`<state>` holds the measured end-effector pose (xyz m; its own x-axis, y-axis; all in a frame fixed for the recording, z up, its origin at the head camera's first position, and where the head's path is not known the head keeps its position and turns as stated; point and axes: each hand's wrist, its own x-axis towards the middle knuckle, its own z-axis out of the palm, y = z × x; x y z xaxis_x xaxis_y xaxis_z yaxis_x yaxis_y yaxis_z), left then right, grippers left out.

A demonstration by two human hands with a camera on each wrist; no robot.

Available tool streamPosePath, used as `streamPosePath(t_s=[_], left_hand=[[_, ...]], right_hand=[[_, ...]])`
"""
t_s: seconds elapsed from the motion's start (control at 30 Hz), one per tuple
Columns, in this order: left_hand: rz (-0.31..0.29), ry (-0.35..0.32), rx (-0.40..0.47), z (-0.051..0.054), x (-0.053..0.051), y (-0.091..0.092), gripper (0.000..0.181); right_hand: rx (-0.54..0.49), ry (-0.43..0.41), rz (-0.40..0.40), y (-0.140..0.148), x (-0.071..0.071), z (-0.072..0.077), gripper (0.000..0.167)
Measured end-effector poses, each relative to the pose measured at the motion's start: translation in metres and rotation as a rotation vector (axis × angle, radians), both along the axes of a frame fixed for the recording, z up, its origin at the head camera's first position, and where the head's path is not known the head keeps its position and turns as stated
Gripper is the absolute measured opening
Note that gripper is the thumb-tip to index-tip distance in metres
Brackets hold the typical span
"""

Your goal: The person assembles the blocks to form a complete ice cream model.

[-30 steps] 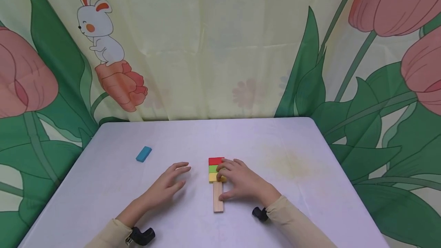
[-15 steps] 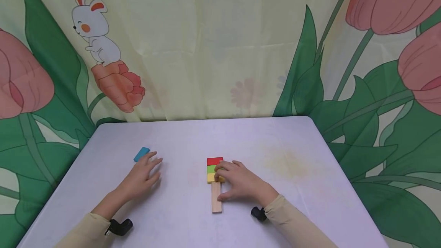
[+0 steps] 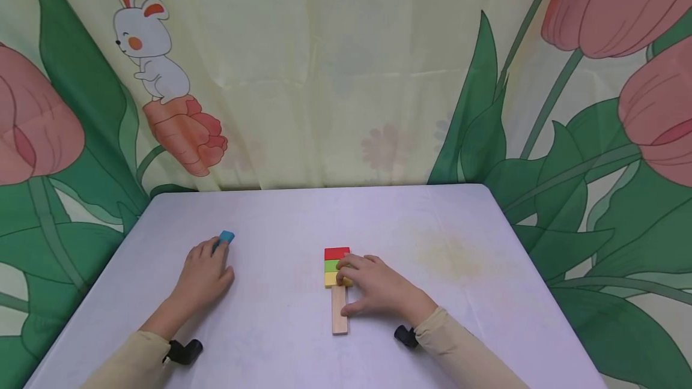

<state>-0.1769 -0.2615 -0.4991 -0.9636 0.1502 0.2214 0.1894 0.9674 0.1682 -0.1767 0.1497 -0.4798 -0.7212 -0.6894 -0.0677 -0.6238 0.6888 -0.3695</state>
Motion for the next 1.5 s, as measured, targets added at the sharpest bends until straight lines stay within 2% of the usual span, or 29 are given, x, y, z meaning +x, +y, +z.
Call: streamPosePath(t_s=[0.17, 0.3, 0.5, 0.63, 0.77, 1.2, 1.5], left_hand=[[0.023, -0.026, -0.014, 0.0, -0.003, -0.005, 0.057], [0.012, -0.01, -0.03, 0.002, -0.005, -0.006, 0.053], [-0.014, 0.039, -0.026, 0.009, -0.015, -0.004, 0.034], [-0.008, 0.036, -0.052, 0.012, -0.022, -0.003, 0.023], [0.002, 0.033, -0.065, 0.012, -0.026, -0.004, 0.019], [0.021, 0.052, -0.069, 0.011, -0.031, -0.007, 0.015], [0.024, 0.026, -0.107, 0.014, -0.032, -0.003, 0.014]], right_hand=[[-0.001, -0.001, -0.001, 0.0, 0.002, 0.0, 0.05], [-0.002, 0.002, 0.006, 0.0, 0.002, 0.001, 0.05], [0.003, 0.006, 0.01, 0.001, 0.001, 0.003, 0.05], [-0.001, 0.009, 0.016, 0.001, 0.0, 0.004, 0.05], [-0.003, 0.005, 0.021, 0.001, -0.001, 0.003, 0.05], [-0.058, 0.002, 0.038, 0.002, 0.0, 0.0, 0.047], [-0.059, -0.009, 0.038, 0.001, 0.0, -0.002, 0.049]])
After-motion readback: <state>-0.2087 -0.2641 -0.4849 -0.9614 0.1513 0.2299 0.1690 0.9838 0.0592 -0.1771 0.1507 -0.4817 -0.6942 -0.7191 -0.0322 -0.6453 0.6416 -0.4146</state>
